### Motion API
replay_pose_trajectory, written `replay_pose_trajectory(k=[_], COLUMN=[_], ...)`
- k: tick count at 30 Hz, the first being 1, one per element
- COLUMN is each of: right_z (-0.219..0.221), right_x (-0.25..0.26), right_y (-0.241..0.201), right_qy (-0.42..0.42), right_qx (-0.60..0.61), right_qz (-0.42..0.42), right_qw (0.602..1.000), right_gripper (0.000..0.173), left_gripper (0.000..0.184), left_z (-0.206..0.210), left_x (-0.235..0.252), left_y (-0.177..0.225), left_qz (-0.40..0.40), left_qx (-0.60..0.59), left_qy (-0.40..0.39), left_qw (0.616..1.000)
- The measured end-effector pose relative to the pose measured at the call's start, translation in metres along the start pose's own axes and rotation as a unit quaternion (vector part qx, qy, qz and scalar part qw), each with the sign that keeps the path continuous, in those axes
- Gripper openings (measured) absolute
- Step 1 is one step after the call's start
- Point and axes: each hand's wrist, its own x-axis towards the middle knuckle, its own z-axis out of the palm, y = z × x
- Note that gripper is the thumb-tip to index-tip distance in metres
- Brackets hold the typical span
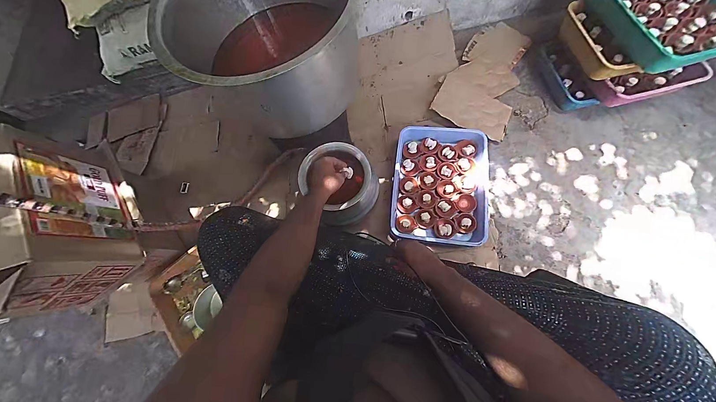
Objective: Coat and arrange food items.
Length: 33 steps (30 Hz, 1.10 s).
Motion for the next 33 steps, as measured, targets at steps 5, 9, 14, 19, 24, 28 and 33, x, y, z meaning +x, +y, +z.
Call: replay_pose_trajectory(k=[5, 9, 14, 19, 24, 28, 33], right_z=[-0.007, -0.005, -0.006, -0.014, -0.012, -0.015, -0.015], right_x=[0.002, 0.005, 0.006, 0.002, 0.003, 0.000, -0.001], right_y=[0.000, 0.007, 0.009, 0.002, 0.005, 0.003, 0.002], right_qy=[-0.016, -0.013, -0.015, -0.033, -0.025, -0.033, -0.027], right_qx=[0.005, -0.001, 0.003, 0.002, 0.006, 0.007, 0.004], right_qz=[0.015, 0.004, 0.010, 0.031, 0.026, 0.031, 0.030], right_qw=[1.000, 1.000, 1.000, 0.999, 0.999, 0.999, 0.999], right_gripper=[0.040, 0.040, 0.040, 0.041, 0.042, 0.044, 0.044], left_gripper=[0.031, 0.030, 0.029, 0.027, 0.023, 0.034, 0.032], left_z=[0.019, 0.024, 0.029, 0.031, 0.033, -0.037, -0.038], left_x=[-0.001, 0.002, 0.004, 0.005, -0.014, -0.077, -0.089], left_y=[-0.004, -0.002, -0.001, 0.002, 0.001, 0.142, 0.150], left_qz=[-0.028, -0.027, -0.041, -0.060, 0.023, -0.157, -0.138], left_qx=[0.117, 0.142, 0.152, 0.164, 0.193, 0.174, 0.168], left_qy=[-0.043, -0.040, -0.049, -0.070, -0.014, -0.191, -0.174], left_qw=[0.992, 0.989, 0.986, 0.982, 0.981, 0.953, 0.961])
